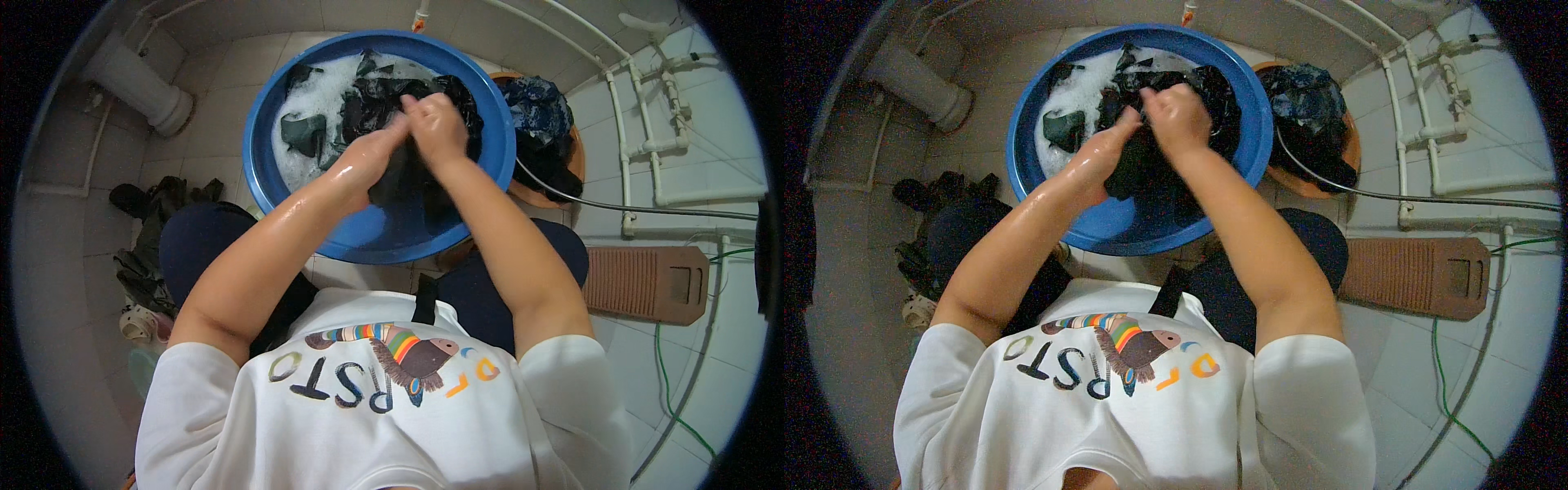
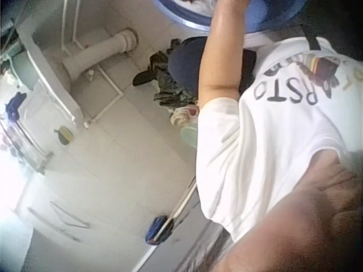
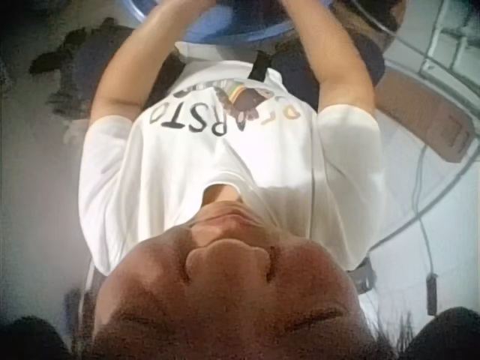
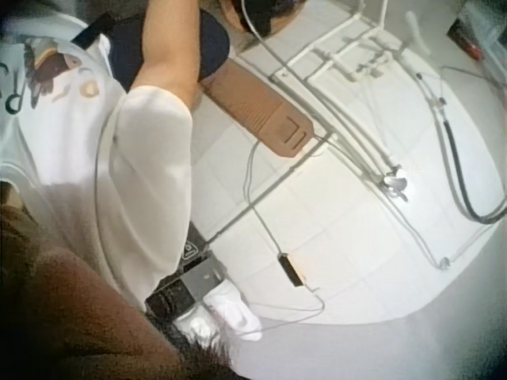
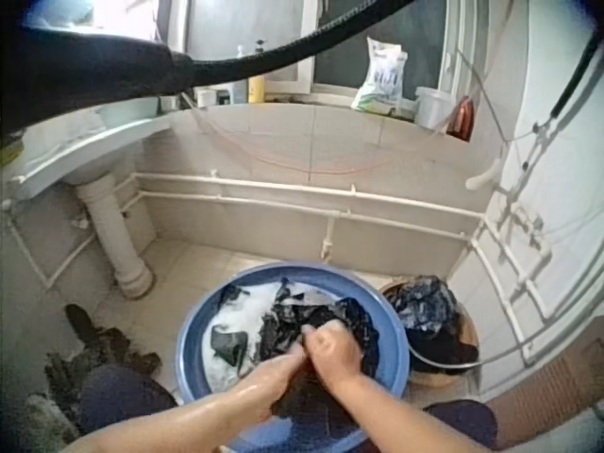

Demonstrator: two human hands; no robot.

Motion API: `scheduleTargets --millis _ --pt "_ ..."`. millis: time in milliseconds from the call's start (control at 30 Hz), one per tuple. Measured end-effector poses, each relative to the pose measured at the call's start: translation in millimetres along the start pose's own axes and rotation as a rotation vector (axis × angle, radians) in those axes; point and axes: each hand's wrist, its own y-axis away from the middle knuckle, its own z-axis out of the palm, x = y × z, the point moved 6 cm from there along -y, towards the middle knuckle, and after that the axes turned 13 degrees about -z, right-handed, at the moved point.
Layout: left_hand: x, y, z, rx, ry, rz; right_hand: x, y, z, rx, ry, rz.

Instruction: The person sits on the floor and hand-washes a dark green garment in a blue basin filled with soapy water. They repeatedly scrub, squeeze, and agitate the fabric by hand. Towards the end, they pour liquid detergent from a white bottle directly onto the garment.

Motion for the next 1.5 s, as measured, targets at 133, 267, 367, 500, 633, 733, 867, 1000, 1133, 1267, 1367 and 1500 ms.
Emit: scheduleTargets --millis 133,267,367,500,633,733,867,1000,1133,1267,1367,1500 --pt "26 1 -22 0.163 -0.967 0.289 35 -11 -14 -0.149 -0.435 0.348" --pt "37 13 -26 -0.144 -0.388 0.343 2 -9 -29 -0.158 -0.97 0.382" --pt "31 3 -32 -0.259 0.132 0.151 -4 -10 -36 -0.31 -0.79 0.135" --pt "49 10 -44 -0.135 0.391 0.23 6 6 -14 -0.739 -0.089 0.036" --pt "35 5 -44 0.106 -0.036 0.104 27 -7 -27 -0.328 -0.614 0.235" --pt "30 9 -21 -0.11 -0.363 0.092 3 -11 -42 -0.332 -0.643 0.222" --pt "47 13 -33 -0.135 0.017 0.212 -3 -4 -28 -0.417 -0.505 0.017" --pt "74 23 -34 -0.305 0.219 0.418 33 15 -1 -0.636 0.104 -0.199" --pt "62 -1 -70 -0.089 0.537 0.254 46 3 -20 -0.212 -0.887 0.397" --pt "53 0 -55 -0.186 0.666 0.209 -38 -20 -65 -0.136 -1.429 0.198" --pt "32 10 -16 -0.192 0.679 -0.05 -65 -10 -49 -0.104 -1.214 -0.023" --pt "-15 -5 -7 -0.208 0.606 0.053 -133 38 -23 -0.172 -0.548 -0.484"
